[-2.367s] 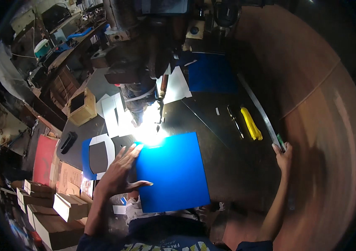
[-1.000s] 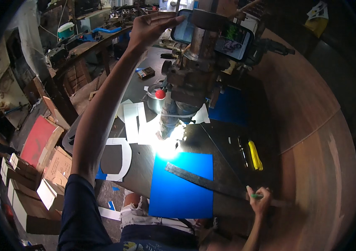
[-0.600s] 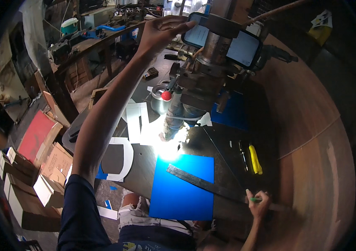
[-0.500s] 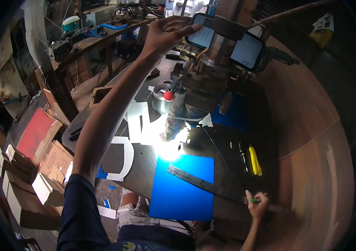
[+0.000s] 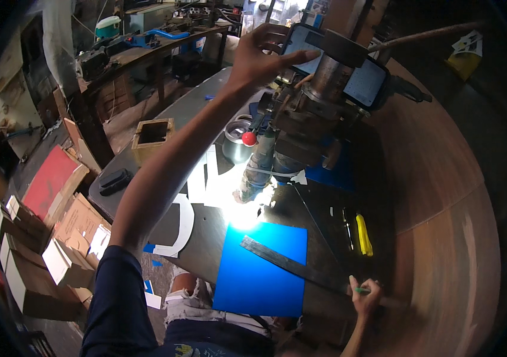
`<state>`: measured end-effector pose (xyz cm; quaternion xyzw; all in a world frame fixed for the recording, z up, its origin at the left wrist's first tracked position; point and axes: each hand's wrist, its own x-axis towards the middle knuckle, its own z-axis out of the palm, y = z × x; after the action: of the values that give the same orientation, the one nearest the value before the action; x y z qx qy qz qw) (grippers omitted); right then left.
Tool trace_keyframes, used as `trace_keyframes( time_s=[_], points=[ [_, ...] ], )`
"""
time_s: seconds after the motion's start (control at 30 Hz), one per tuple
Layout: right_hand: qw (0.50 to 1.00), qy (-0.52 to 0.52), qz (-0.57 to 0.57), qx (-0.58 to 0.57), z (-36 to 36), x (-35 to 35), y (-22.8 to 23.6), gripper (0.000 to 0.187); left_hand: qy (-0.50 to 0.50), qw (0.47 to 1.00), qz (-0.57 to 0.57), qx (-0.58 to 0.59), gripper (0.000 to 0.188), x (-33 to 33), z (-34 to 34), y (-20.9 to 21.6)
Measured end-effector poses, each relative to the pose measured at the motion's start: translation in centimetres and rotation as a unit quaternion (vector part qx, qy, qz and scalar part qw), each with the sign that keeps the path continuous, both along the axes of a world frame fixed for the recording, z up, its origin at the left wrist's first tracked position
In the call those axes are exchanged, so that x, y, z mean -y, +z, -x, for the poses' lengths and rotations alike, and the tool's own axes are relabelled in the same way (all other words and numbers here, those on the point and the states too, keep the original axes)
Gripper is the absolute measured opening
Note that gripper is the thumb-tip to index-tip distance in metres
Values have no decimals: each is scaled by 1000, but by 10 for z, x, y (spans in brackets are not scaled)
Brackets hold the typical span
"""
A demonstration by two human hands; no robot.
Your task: The person marks lines on a blue plastic sheet using a ruler and a pen, then compares it against a white and blue plastic template.
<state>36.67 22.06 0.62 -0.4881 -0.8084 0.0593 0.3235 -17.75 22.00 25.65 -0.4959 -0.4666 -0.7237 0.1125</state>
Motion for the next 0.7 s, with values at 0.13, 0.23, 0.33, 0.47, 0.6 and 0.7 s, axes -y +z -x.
trace_keyframes(
  time_s=[0.13,0.23,0.33,0.47,0.6,0.7],
  points=[
    [999,32,-37,-3,1,0,-1,54,-15,1000,-23,9,75,-6,2,-1],
    [999,19,-39,6,5,2,4,53,-142,987,-19,71,71,0,8,0],
    [1000,12,-21,5,1,-2,1,52,-133,989,16,64,68,4,6,-2],
    [1000,6,-18,2,3,-2,3,52,-100,993,9,62,72,2,3,-2],
    [1000,5,-15,15,1,-3,2,51,-41,999,-8,17,74,0,1,-4],
    [1000,2,-13,11,2,3,5,52,-66,997,21,18,81,5,1,-4]
  ],
)
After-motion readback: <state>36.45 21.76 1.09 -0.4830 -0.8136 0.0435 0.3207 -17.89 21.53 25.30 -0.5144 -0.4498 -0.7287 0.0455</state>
